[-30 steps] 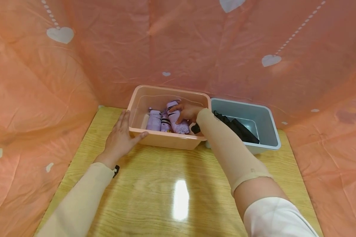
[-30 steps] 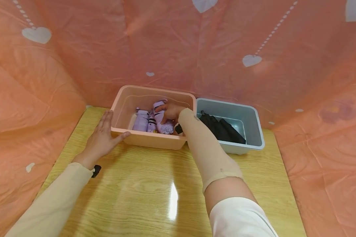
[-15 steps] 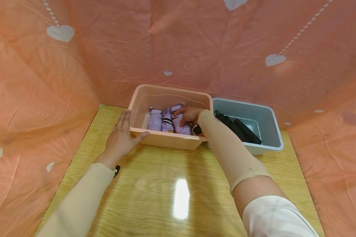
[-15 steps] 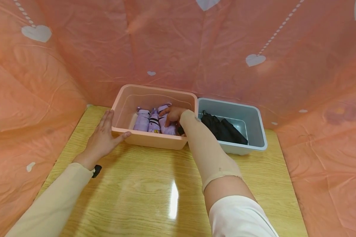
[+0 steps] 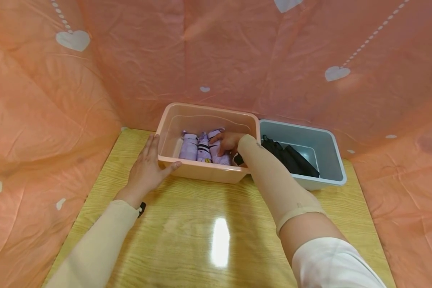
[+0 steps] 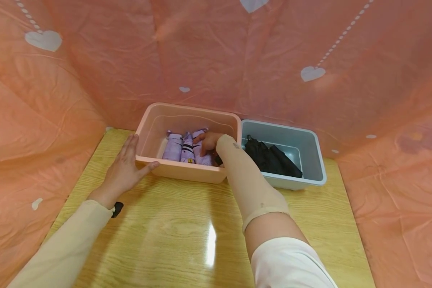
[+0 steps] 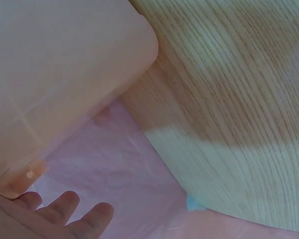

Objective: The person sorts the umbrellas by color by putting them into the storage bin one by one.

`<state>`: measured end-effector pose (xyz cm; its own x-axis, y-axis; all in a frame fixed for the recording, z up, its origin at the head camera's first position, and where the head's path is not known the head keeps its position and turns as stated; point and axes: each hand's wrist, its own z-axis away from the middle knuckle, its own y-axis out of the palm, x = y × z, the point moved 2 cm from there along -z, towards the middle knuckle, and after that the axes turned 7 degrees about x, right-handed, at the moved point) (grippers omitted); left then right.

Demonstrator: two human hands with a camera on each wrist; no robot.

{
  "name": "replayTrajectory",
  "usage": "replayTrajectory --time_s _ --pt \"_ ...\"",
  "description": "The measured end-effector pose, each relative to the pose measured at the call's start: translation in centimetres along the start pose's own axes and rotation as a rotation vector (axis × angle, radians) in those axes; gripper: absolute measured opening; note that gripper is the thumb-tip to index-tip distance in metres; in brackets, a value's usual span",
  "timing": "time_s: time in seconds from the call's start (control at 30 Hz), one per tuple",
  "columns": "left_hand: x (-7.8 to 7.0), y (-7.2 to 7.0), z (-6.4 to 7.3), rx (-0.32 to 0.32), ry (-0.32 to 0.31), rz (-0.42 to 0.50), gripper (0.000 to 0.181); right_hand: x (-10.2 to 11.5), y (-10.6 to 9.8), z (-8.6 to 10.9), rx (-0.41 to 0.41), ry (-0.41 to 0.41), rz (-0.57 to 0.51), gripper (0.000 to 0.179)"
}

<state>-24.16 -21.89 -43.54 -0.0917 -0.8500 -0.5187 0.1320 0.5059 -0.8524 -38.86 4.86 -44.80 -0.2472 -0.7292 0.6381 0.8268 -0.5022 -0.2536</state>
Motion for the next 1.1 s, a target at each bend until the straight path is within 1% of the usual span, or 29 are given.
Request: replayTrajectory --time_s 0.07,0.17,0.33,0.47,0.6,0.77,0.83,0.93,1.03,1.1 --pt "-0.1 0.1 0.0 0.001 0.001 0.003 0.117 -0.2 0.0 -0.2 -0.006 0.021 -0.006 0.068" --pt "-0.1 0.1 0.1 -0.004 0.008 0.006 0.117 -0.4 0.0 -0.4 -0.014 0.043 0.018 0.065" --pt "-0.2 0.2 0.1 -0.017 0.018 0.013 0.116 -0.6 0.2 -0.5 -0.016 0.045 0.064 0.062" --pt "-0.1 0.2 0.1 -0.014 0.021 0.009 0.115 -0.7 0.3 -0.7 -0.014 0.051 0.074 0.063" --pt "0.0 0.2 0.1 -0.013 0.020 0.004 0.115 -0.5 0.5 -0.3 -0.004 0.062 0.088 0.066" --pt "0.0 0.2 -0.3 -0.005 0.027 0.004 0.114 0.5 0.8 2.2 0.060 0.078 0.063 0.068" --pt "0.0 0.2 -0.5 -0.003 0.026 0.001 0.114 1.2 0.5 3.2 0.070 0.075 0.057 0.067" --pt "0.3 0.2 -1.0 -0.001 0.023 -0.016 0.114 2.2 -0.1 4.6 0.033 0.053 0.075 0.064" --pt "0.7 0.0 -1.7 0.006 0.023 -0.039 0.115 2.8 -1.1 5.2 -0.022 0.024 0.083 0.061" --pt "1.1 -0.2 -2.1 0.012 0.024 -0.055 0.115 3.1 -1.7 5.8 -0.045 -0.027 0.063 0.061"
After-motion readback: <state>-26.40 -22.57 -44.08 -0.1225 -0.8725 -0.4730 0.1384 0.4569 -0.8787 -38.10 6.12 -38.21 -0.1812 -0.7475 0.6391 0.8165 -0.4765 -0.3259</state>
